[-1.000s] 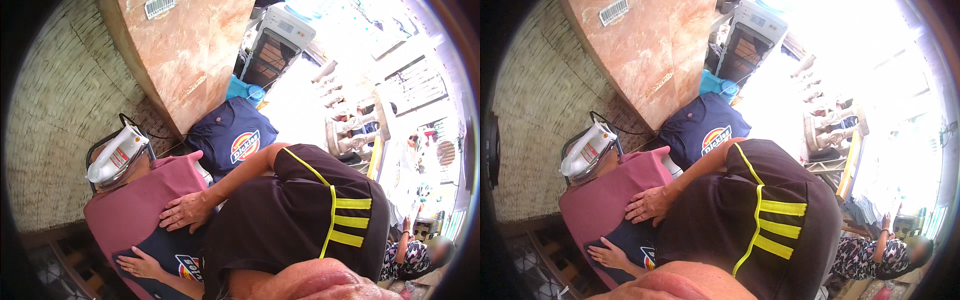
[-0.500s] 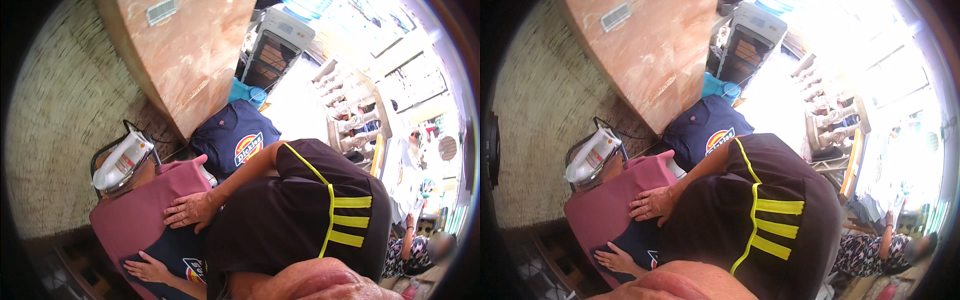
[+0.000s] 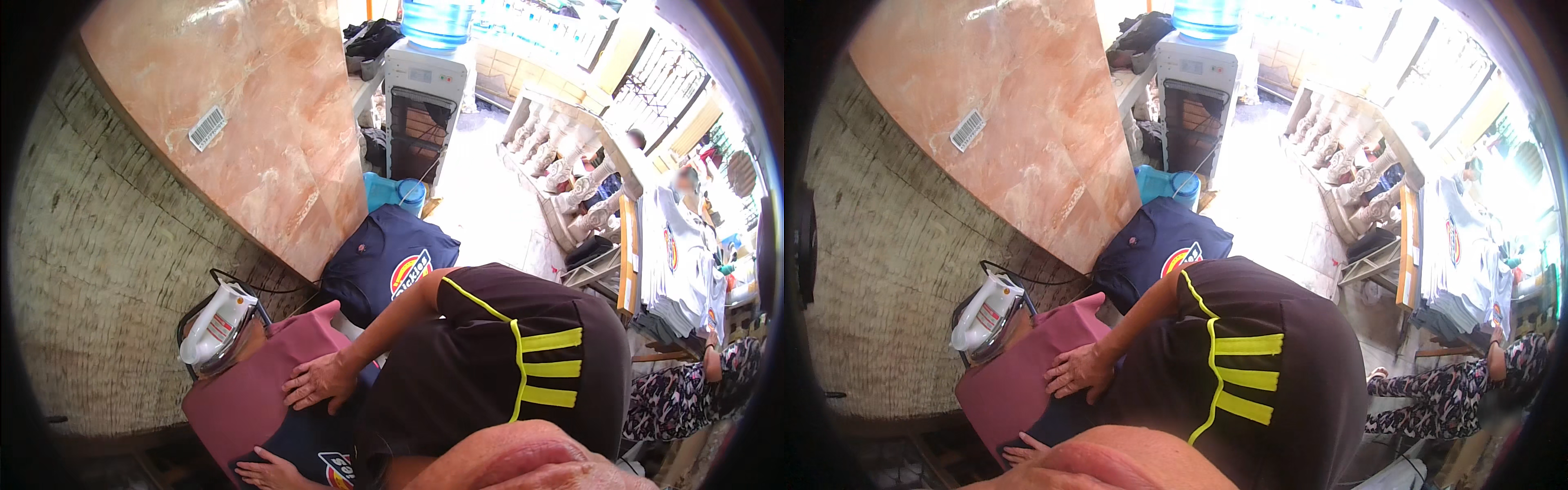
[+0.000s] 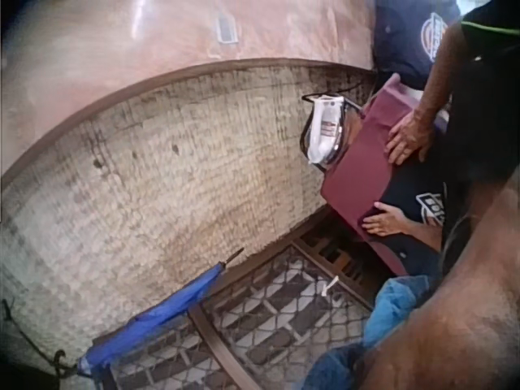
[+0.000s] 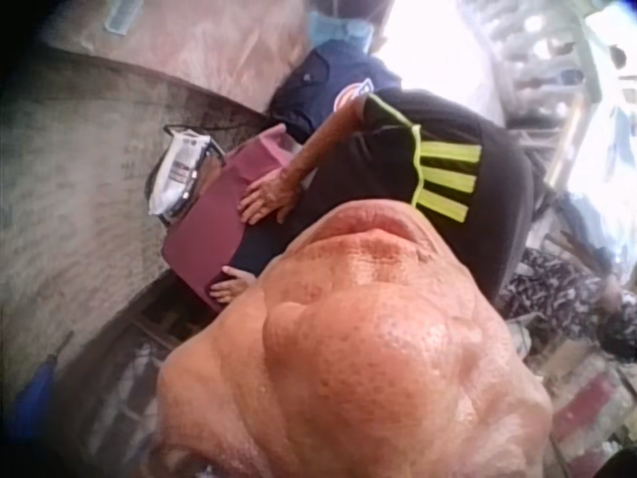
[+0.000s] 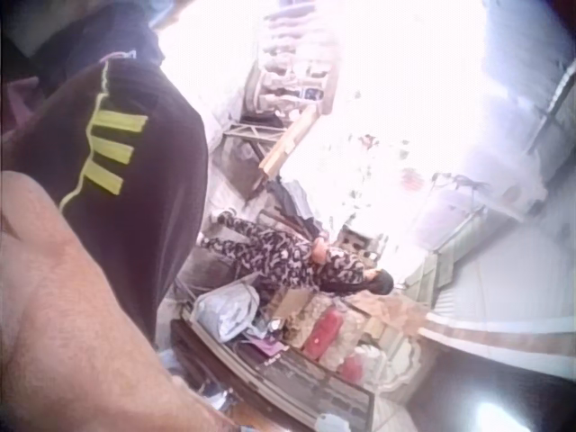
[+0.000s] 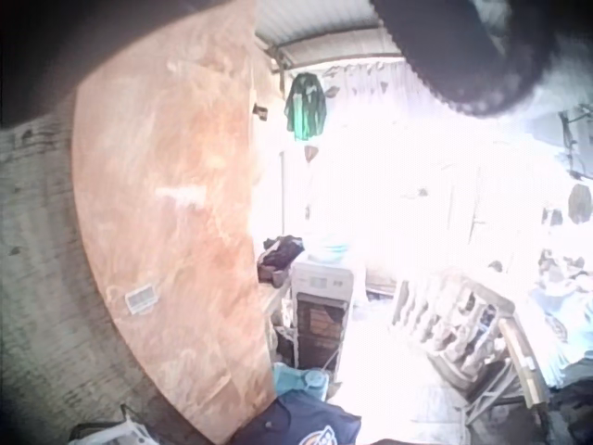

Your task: The person irons a dark blue t-shirt on a pink ironing board. They smooth the fabric with their hands, use a white steam iron to press the shirt, and flip it over to iron the other side. The person handles the shirt and the iron throughout the process.

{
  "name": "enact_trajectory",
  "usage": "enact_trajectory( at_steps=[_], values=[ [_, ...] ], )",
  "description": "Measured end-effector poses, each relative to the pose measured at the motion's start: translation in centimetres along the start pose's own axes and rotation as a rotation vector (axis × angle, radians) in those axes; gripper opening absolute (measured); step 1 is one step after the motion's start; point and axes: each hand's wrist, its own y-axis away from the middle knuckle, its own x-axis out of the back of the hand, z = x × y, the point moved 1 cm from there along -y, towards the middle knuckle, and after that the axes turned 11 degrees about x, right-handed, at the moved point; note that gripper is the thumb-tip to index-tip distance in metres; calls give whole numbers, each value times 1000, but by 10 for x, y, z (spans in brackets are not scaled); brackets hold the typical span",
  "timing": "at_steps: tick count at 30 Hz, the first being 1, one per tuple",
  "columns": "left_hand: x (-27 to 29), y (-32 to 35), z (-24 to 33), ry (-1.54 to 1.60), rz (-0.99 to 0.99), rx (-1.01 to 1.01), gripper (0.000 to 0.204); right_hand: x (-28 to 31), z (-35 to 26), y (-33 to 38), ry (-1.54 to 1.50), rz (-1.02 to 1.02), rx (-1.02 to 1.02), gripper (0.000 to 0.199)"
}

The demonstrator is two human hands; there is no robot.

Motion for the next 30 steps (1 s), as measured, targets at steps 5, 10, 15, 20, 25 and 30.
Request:
enact_trajectory(
  at_steps=[5,10,15,20,25,30],
  values=[
    [4,4,-4,94,32,-31,85,2,0,-2,20,-43,-34,84],
    [-3,0,-7,129,89,-30,82,1,-2,-6,55,-50,-42,83],
    [-10,-1,-6,134,115,-47,83,7,-5,-5,57,-72,-49,82],
    [-12,1,-3,182,140,-48,83,9,-4,-4,76,-88,-55,82],
    [-21,-8,-19,265,322,-156,80,3,-6,-12,52,-122,-81,81],
    [20,17,0,320,245,-156,77,18,2,2,-70,-88,-86,79]
  ],
)
